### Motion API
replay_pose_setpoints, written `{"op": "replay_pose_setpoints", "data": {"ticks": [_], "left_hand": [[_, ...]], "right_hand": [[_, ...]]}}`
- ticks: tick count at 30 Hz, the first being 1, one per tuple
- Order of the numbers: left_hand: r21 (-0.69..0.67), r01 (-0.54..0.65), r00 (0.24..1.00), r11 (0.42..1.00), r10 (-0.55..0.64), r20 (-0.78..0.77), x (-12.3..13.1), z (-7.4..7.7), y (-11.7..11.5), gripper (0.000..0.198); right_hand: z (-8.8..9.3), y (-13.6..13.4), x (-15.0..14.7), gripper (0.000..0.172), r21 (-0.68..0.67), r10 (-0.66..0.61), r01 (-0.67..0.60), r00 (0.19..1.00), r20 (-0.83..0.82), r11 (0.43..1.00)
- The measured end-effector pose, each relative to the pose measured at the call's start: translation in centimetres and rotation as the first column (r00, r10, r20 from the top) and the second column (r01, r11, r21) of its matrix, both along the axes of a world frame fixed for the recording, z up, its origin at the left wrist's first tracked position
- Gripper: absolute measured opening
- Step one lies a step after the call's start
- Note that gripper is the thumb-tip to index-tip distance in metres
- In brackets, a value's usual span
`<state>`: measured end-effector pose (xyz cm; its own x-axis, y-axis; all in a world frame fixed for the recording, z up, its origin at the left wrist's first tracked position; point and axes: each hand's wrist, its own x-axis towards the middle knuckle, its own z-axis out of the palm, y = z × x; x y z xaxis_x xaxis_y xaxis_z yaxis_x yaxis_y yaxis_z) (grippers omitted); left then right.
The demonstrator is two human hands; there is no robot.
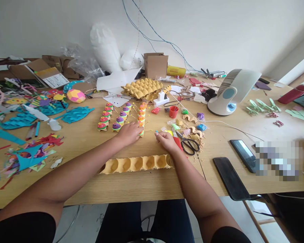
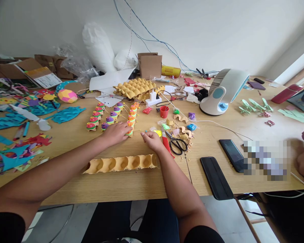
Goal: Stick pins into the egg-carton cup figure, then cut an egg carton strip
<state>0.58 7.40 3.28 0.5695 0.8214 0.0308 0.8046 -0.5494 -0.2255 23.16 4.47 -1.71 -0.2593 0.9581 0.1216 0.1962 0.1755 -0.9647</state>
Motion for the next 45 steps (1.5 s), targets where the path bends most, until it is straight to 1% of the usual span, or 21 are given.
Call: {"op": "replay_pose_setpoints", "data": {"ticks": [6,15,19,22,25,27,29,31,32,33,35,37,39,41,43,45], "left_hand": [[-0.035,-0.001,0.996,0.999,0.004,0.084,-0.8,-0.5,0.4,0.03],[0.044,-0.007,1.0,0.999,0.006,0.025,-1.2,-1.0,1.5,0.027],[0.051,-0.013,0.998,0.999,0.011,0.054,-1.1,-1.2,1.9,0.027],[0.038,-0.035,0.995,0.999,0.032,0.094,-1.0,-1.1,2.2,0.027],[0.05,-0.058,0.994,0.997,0.052,0.099,-0.9,-0.5,1.8,0.032],[0.064,-0.068,0.993,0.996,0.061,0.105,-0.9,0.3,0.8,0.037],[0.067,-0.071,0.992,0.995,0.063,0.11,-0.9,1.0,-0.9,0.034],[0.017,-0.066,0.988,0.998,0.063,0.141,-1.1,1.5,-3.3,0.033],[-0.04,-0.033,0.985,0.999,0.039,0.168,-1.2,1.6,-4.7,0.034],[-0.095,0.008,0.978,0.995,0.012,0.207,-1.3,1.5,-6.2,0.036],[-0.201,0.112,0.964,0.973,-0.058,0.258,-1.7,0.9,-9.1,0.05],[-0.227,0.16,0.95,0.961,-0.087,0.3,-2.0,-0.1,-11.5,0.065],[-0.214,0.178,0.939,0.96,-0.101,0.328,-2.2,-1.0,-13.1,0.071],[-0.236,0.204,0.927,0.95,-0.11,0.359,-2.3,-1.6,-13.8,0.065],[-0.269,0.215,0.923,0.939,-0.106,0.37,-2.3,-1.6,-13.8,0.045],[-0.29,0.207,0.93,0.934,-0.096,0.355,-2.3,-1.3,-13.2,0.026]], "right_hand": [[0.1,0.0,-0.1,0.059,0.003,0.017,-0.017,1.0,0.02,1.0],[0.0,0.0,-0.1,0.057,0.006,0.051,-0.051,0.998,0.035,0.999],[0.1,0.1,-0.2,0.058,0.011,0.059,-0.06,0.997,0.052,0.998],[0.1,0.1,-0.1,0.059,-0.001,0.062,-0.062,0.996,0.057,0.998],[0.0,0.1,-0.1,0.058,-0.004,0.055,-0.055,0.996,0.063,0.998],[0.0,0.1,-0.1,0.058,-0.005,0.057,-0.057,0.996,0.067,0.998],[-0.1,0.1,-0.1,0.056,0.001,0.062,-0.063,0.996,0.069,0.998],[-0.2,0.1,-0.1,0.053,0.016,0.052,-0.053,0.996,0.068,0.998],[-0.3,0.2,-0.2,0.05,0.03,0.035,-0.037,0.997,0.067,0.999],[-0.3,0.2,-0.2,0.045,0.046,0.012,-0.015,0.998,0.061,0.999],[-0.5,0.4,-0.3,0.032,0.079,-0.038,0.035,0.999,0.036,0.996],[-0.8,0.6,-0.3,0.021,0.084,-0.079,0.078,0.997,0.003,0.993],[-1.0,0.8,-0.4,0.02,0.069,-0.113,0.114,0.993,-0.014,0.991],[-1.3,1.0,-0.4,0.022,0.077,-0.14,0.14,0.99,-0.007,0.987],[-1.4,1.0,-0.4,0.021,0.107,-0.164,0.162,0.986,0.01,0.981],[-1.5,1.0,-0.4,0.02,0.122,-0.193,0.189,0.981,0.016,0.974]]}}
